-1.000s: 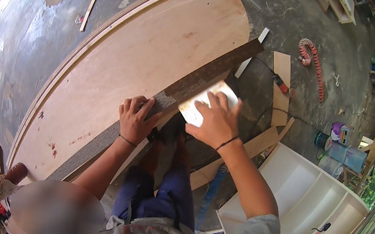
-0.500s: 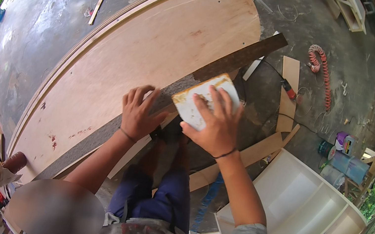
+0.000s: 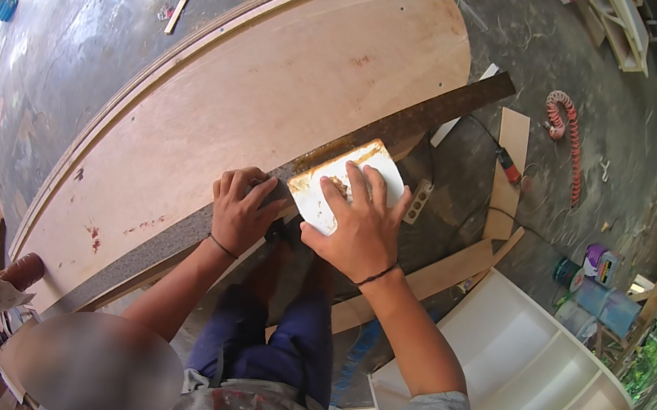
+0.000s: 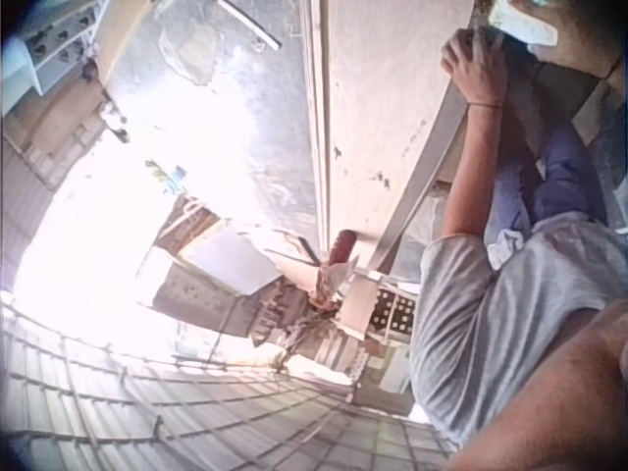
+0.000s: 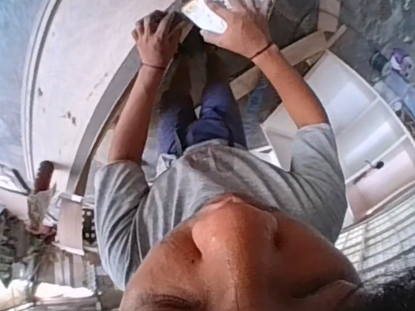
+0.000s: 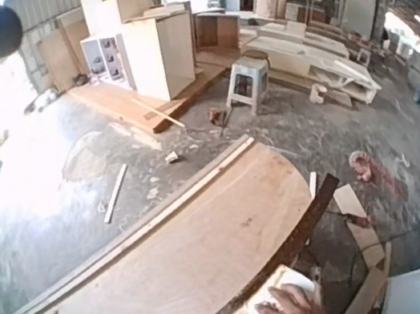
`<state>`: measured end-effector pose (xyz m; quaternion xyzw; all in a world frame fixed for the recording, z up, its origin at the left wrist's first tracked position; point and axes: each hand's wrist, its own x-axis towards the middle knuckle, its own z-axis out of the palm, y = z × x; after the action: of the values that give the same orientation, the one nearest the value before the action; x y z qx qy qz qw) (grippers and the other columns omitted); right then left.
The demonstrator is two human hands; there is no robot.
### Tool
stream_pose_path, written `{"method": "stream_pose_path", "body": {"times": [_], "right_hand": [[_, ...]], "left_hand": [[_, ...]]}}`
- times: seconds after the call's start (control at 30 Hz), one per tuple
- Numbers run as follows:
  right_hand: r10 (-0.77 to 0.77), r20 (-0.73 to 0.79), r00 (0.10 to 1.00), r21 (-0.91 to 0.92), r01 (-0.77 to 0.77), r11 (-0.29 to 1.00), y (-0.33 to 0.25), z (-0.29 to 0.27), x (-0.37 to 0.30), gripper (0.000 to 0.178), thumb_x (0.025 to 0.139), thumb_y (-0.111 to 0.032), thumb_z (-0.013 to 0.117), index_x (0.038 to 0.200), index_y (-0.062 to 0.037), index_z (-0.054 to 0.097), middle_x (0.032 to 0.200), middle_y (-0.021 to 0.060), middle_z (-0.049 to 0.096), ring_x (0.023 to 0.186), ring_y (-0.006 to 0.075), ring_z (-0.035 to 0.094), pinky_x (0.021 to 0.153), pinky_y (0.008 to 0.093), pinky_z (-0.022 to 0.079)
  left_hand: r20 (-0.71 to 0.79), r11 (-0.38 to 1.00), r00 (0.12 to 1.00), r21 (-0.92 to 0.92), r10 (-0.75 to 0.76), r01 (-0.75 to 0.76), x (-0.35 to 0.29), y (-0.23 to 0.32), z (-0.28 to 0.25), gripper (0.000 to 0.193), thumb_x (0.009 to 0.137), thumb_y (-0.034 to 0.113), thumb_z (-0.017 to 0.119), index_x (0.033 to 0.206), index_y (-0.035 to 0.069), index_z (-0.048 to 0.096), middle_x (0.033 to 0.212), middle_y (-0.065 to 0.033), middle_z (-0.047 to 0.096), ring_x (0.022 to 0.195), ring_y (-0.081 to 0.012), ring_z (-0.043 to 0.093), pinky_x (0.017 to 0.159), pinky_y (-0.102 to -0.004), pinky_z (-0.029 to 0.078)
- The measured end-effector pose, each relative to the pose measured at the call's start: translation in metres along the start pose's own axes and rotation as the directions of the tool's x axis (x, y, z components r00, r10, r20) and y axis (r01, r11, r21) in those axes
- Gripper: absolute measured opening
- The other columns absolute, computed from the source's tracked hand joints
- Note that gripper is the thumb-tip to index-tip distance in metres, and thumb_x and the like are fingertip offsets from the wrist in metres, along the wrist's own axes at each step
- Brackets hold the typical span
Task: The person pours adhesive from a container onto a large wooden panel and a thin wooden strip, then uses a handheld spreader to coat the surfaces evenly.
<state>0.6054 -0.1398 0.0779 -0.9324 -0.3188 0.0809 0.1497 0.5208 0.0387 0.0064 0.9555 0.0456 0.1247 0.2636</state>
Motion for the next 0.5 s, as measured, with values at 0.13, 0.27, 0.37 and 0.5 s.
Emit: {"method": "stream_pose_path", "body": {"times": [0.13, 0.27, 0.37, 0.5], "right_hand": [[-0.030, -0.029, 0.999, -0.020, 0.029, 0.999, -0.003, -0.002, 0.019, 0.054, 0.060, -0.042, 0.070, 0.105, -0.0143, 0.062, 0.122, 0.0114, 0.050, 0.116, 0.0291, 0.040, 0.088, 0.0650, 0.024], [-0.010, 0.017, 1.000, -0.040, 0.010, 0.999, -0.002, 0.003, 0.018, 0.053, 0.060, -0.042, 0.070, 0.105, -0.0142, 0.062, 0.122, 0.0113, 0.049, 0.115, 0.0275, 0.039, 0.088, 0.0654, 0.025], [-0.011, 0.004, 1.000, -0.030, 0.011, 0.999, -0.005, -0.002, 0.018, 0.054, 0.060, -0.042, 0.070, 0.106, -0.0146, 0.062, 0.122, 0.0112, 0.048, 0.116, 0.0271, 0.039, 0.087, 0.0657, 0.026], [-0.013, 0.006, 1.000, -0.055, 0.014, 0.998, 0.000, 0.006, 0.022, 0.054, 0.059, -0.041, 0.070, 0.106, -0.0150, 0.062, 0.121, 0.0109, 0.048, 0.115, 0.0272, 0.039, 0.086, 0.0665, 0.026]], "left_hand": [[0.009, 1.000, 1.000, -0.009, -0.002, 0.002, 0.000, 0.002, 0.000, 0.035, 0.065, 0.022, 0.073, 0.097, 0.012, 0.063, 0.100, -0.0031, 0.055, 0.093, -0.0232, 0.049, 0.078, -0.0369, 0.036], [-0.011, 1.000, 1.000, -0.011, 0.016, -0.016, 0.001, 0.000, 0.001, 0.036, 0.065, 0.021, 0.073, 0.097, 0.012, 0.062, 0.099, -0.0028, 0.054, 0.093, -0.0232, 0.049, 0.078, -0.0369, 0.036], [-0.001, 1.000, 1.000, -0.013, -0.003, 0.003, -0.001, -0.001, 0.001, 0.035, 0.065, 0.020, 0.073, 0.097, 0.012, 0.062, 0.099, -0.0027, 0.054, 0.093, -0.0233, 0.049, 0.078, -0.0369, 0.036], [0.001, 1.000, 1.000, -0.005, 0.005, -0.005, 0.002, 0.000, 0.001, 0.034, 0.065, 0.021, 0.073, 0.097, 0.013, 0.062, 0.099, -0.0025, 0.054, 0.092, -0.0233, 0.049, 0.078, -0.0371, 0.036]]}}
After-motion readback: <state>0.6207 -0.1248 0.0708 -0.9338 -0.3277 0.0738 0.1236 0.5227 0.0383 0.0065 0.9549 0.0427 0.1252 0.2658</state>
